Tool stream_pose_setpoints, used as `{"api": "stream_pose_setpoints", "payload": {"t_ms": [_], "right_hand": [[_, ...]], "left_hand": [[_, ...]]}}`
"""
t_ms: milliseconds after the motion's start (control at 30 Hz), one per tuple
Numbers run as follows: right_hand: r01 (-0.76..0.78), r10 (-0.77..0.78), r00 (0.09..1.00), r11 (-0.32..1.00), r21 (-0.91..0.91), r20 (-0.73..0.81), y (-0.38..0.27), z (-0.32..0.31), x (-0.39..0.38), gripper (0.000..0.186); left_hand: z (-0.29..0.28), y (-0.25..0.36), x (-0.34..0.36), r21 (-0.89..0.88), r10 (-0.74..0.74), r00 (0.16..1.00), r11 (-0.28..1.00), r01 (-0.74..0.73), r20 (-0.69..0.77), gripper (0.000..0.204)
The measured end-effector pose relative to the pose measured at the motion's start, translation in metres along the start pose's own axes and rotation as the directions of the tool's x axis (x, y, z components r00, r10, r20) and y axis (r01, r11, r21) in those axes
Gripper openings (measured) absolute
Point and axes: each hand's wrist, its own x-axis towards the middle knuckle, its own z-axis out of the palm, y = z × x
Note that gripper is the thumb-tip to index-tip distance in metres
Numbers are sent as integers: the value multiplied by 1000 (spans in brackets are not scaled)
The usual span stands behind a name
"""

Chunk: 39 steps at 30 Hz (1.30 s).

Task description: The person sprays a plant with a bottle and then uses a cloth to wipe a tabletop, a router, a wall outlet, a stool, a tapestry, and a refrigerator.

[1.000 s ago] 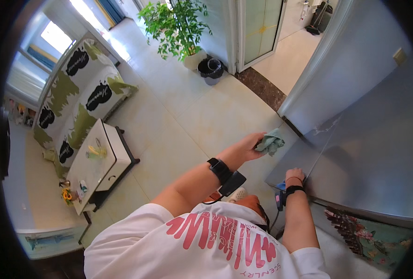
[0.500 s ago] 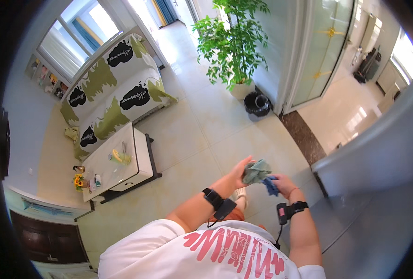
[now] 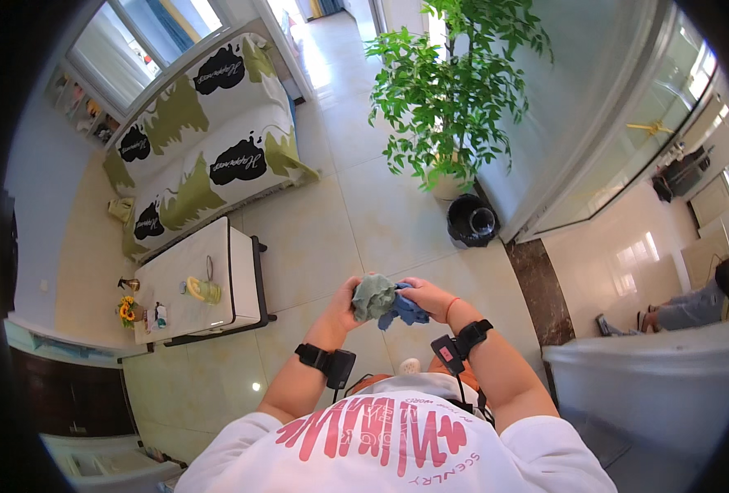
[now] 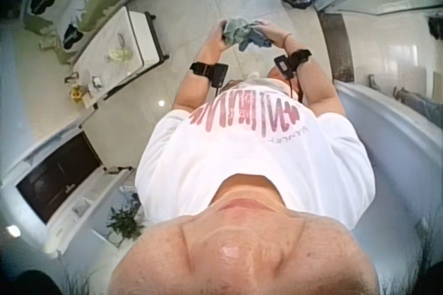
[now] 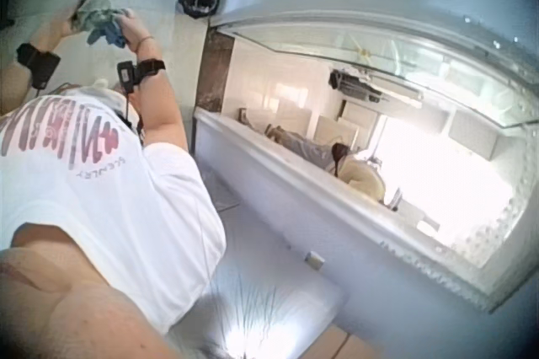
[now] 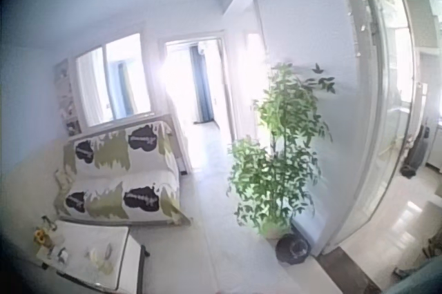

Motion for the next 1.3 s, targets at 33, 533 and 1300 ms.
{"api": "stream_pose_setpoints", "payload": {"t_ms": [33, 533, 1300], "right_hand": [[-5, 5, 1000, 1000, -5, 8, -8, -10, 16, 35], [579, -978, 177, 13, -815, 110, -387, -207, 224, 28], [710, -618, 523, -65, -702, 587, -406, -242, 285, 22]], "left_hand": [[2, 9, 8, -7, 8, 1000, 1000, -8, -4, 23], [165, 171, 209, 329, 553, 816, 812, -483, -166, 47], [202, 223, 372, 280, 497, 850, 852, -441, -173, 15]]}}
